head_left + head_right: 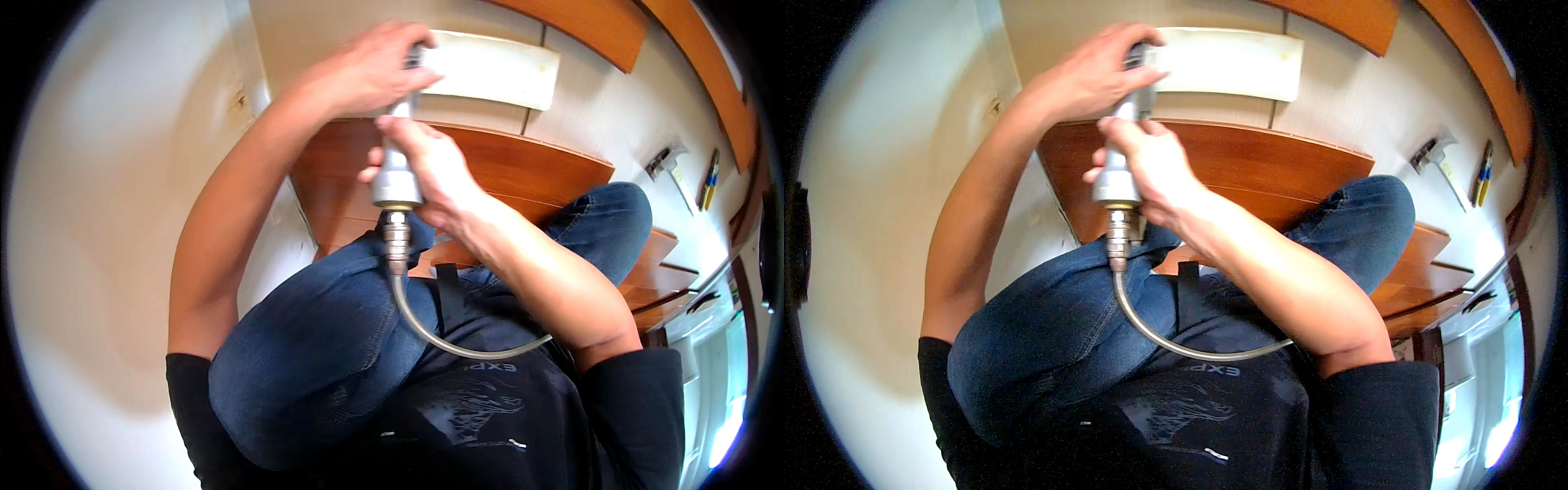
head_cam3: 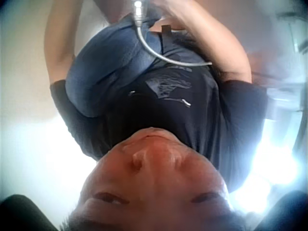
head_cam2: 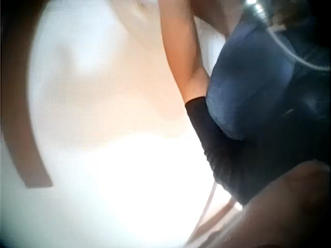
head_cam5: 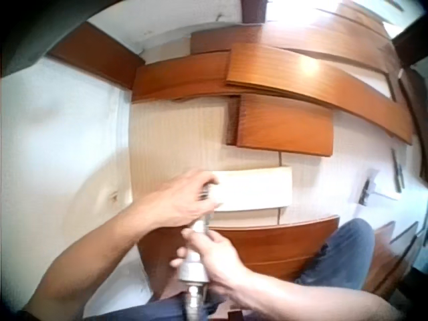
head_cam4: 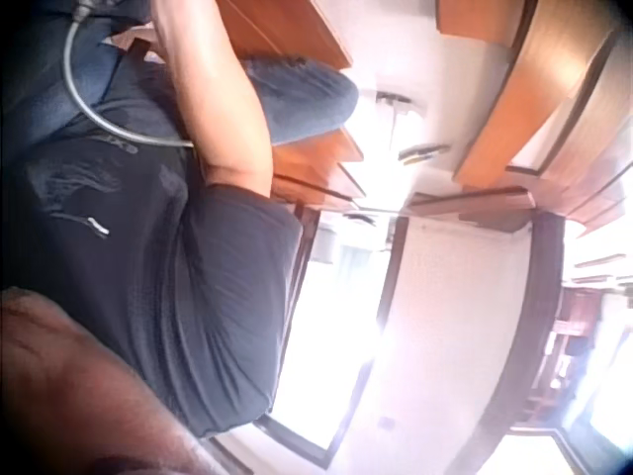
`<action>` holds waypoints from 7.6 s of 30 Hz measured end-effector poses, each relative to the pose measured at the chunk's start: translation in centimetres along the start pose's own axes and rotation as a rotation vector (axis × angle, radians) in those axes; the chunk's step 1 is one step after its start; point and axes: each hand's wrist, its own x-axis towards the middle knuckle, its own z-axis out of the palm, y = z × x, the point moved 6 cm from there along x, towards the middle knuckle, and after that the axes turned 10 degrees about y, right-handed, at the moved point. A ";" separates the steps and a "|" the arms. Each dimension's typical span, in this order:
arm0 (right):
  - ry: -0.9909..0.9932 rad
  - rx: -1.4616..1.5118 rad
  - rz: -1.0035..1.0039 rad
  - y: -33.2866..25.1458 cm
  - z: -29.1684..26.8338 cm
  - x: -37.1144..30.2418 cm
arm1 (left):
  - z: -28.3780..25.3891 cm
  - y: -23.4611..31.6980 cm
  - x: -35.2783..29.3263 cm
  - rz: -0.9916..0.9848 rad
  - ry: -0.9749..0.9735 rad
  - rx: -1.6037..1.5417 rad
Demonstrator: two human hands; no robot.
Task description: The person installs wood flooring by connecting a pneumatic nailer to an air hose, aligning wood planks against a wall using a square and pencil, and securing the planks to the subfloor with a pneumatic nailer and a hammer.
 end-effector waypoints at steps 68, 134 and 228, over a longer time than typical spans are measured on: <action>0.414 -0.431 0.016 -10.0 -11.2 -7.7 | 10.5 -10.0 -7.4 0.045 0.712 -0.002; 1.289 -2.170 -1.029 -29.9 -45.0 -17.7 | 43.0 -10.0 -49.2 -1.494 0.544 -0.566; 0.302 -1.486 -1.369 8.0 -12.9 6.7 | 15.0 -16.7 -13.4 0.092 0.557 0.131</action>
